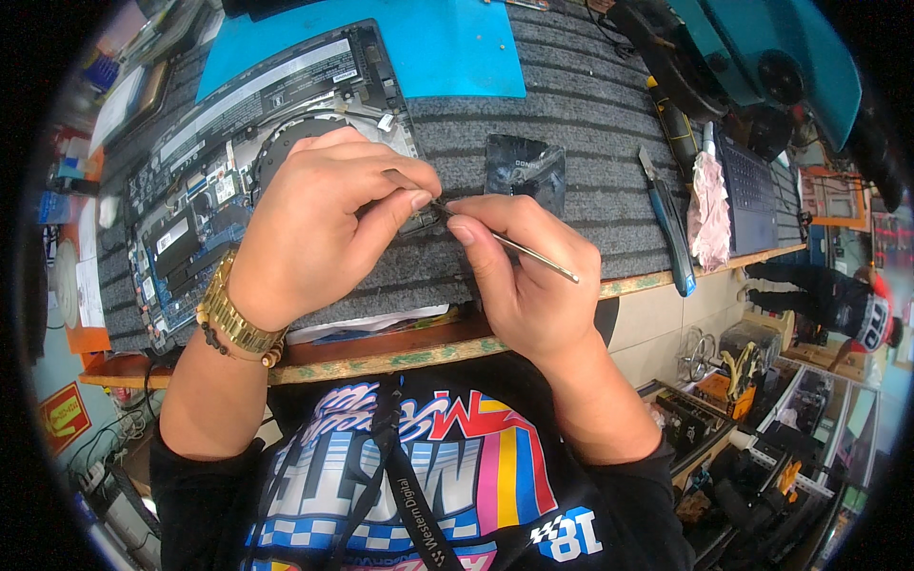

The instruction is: The person works on the internal components of a laptop using tweezers and a thin metal pry tool. The person uses the tools to lift and move a small connector and a thin strip of tape or a ribbon cable within the device's chassis.

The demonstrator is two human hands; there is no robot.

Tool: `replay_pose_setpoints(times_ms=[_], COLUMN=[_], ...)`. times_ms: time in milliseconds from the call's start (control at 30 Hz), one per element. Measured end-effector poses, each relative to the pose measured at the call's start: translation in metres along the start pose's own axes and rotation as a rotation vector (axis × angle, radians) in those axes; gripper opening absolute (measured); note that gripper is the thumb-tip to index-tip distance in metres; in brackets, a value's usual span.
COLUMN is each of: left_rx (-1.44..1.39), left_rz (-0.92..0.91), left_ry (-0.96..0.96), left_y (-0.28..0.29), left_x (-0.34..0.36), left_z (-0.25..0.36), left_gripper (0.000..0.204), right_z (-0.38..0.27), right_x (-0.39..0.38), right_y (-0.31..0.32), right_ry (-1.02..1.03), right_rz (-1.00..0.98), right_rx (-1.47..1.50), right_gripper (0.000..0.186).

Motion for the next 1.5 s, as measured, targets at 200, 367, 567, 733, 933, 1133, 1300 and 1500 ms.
replay_pose_setpoints(times_ms=[200,367,567,733,933,1133,1300,1500], left_rx=[-0.036,-0.044,-0.106,-0.146,-0.181,-0.093,-0.116,-0.116], left_rz=[0.0,0.021,0.012,0.01,0.027,0.027,0.094,0.058], left_ry=[0.007,0.009,0.033,0.084,0.058,0.05,0.006,0.035], left_y=[-0.001,0.001,0.002,0.005,0.002,-0.004,-0.001,-0.001], left_x=[0.002,0.0,0.003,0.004,0.002,0.002,0.002,0.003], left_z=[-0.003,-0.003,-0.006,-0.008,-0.008,-0.008,-0.009,-0.01], left_gripper=[0.006,0.007,0.008,0.01,0.009,0.007,0.008,0.008], right_z=[-0.002,-0.003,-0.002,0.002,0.001,0.0,0.001,0.003], right_x=[0.01,0.016,0.012,0.007,0.006,0.006,0.006,0.004], right_y=[-0.004,-0.009,-0.007,-0.006,-0.005,-0.005,-0.006,-0.005], right_ry=[0.039,0.031,0.016,0.0,0.014,-0.008,-0.011,-0.024], right_rz=[-0.052,-0.096,-0.072,-0.062,-0.049,-0.046,-0.051,-0.038], right_rx=[-0.065,-0.067,-0.052,-0.036,-0.035,-0.023,-0.025,-0.019], right_gripper=[0.006,0.006,0.005,0.005,0.006,0.006,0.006,0.006])
Point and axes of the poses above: each hand's wrist, its own x-axis towards the middle knuckle, its own y-axis out of the back of the hand, z = x × y, the point moved 7 cm from there along x, towards the middle knuckle, and after that the axes turned 6 degrees about y, right-handed, at the moved point
